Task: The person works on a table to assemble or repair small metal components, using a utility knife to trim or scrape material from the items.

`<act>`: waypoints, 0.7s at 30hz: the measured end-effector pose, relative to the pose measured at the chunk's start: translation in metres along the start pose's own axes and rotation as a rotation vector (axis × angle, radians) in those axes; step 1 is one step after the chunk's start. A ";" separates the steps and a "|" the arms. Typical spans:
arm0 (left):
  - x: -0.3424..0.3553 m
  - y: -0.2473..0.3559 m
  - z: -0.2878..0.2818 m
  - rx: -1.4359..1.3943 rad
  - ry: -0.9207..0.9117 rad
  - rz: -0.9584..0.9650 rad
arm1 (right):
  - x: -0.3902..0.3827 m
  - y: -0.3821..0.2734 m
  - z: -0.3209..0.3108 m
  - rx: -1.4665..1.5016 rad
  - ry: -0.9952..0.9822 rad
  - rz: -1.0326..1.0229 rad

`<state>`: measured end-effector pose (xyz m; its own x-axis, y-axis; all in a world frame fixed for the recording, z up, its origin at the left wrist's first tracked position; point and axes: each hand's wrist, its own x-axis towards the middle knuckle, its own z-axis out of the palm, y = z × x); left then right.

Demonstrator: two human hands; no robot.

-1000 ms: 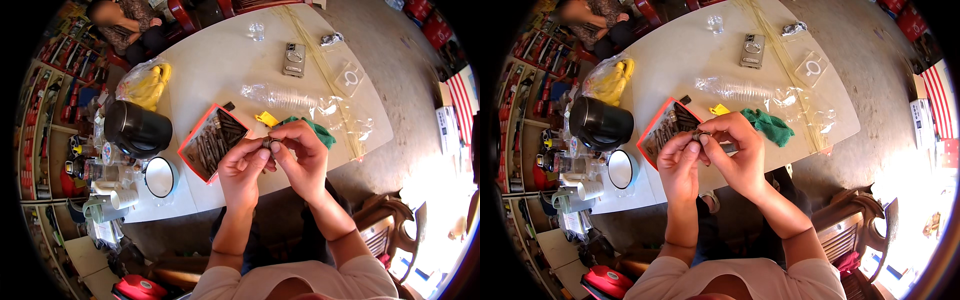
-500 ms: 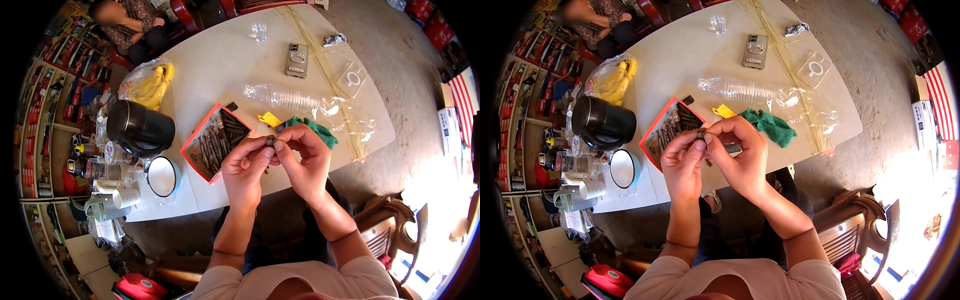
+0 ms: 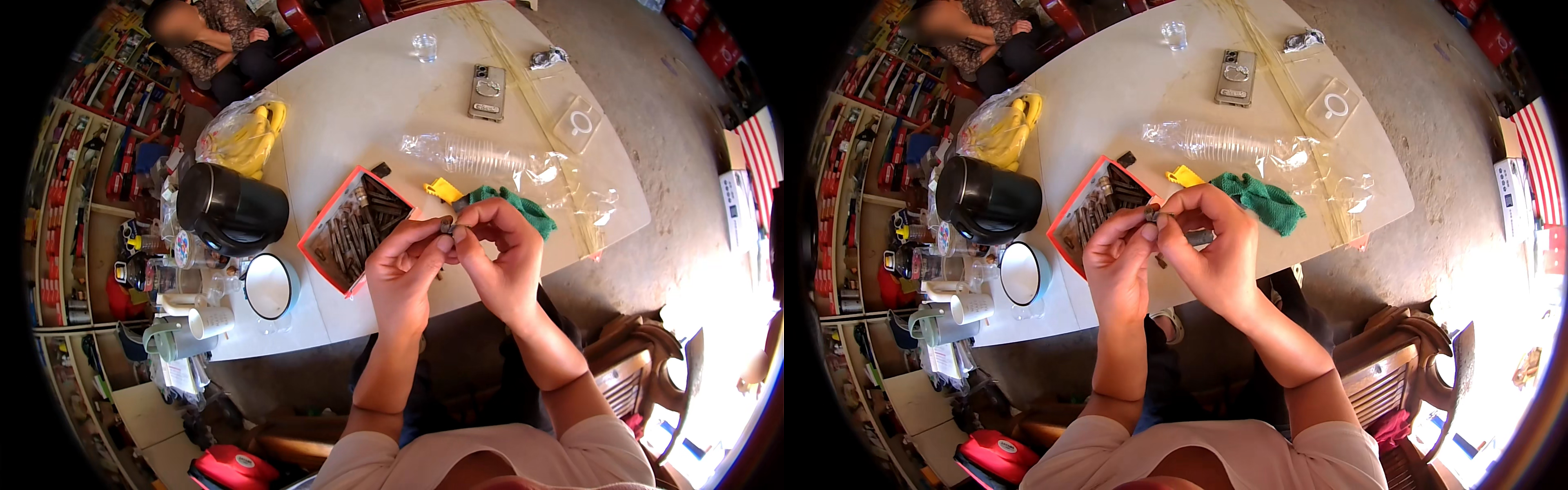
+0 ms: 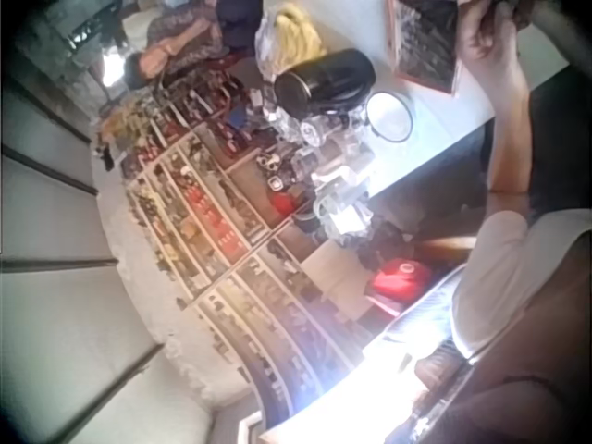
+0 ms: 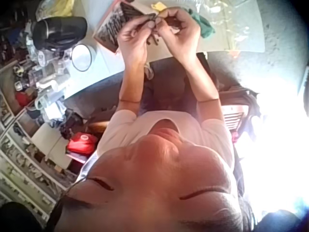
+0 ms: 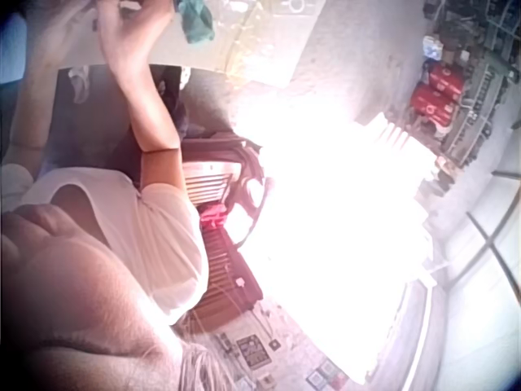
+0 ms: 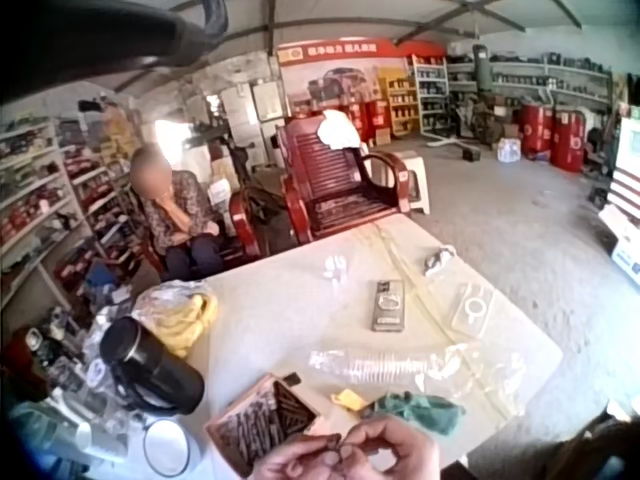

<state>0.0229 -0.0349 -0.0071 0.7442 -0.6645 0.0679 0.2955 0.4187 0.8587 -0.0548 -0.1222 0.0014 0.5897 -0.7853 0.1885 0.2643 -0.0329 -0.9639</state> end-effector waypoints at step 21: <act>0.000 0.001 -0.009 0.076 -0.067 0.009 | 0.007 0.000 -0.008 -0.056 -0.138 -0.001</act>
<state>0.0286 -0.0294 -0.0106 0.7040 -0.7019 0.1080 0.2403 0.3785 0.8939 -0.0571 -0.1328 0.0010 0.6896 -0.6930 0.2100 0.2247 -0.0709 -0.9719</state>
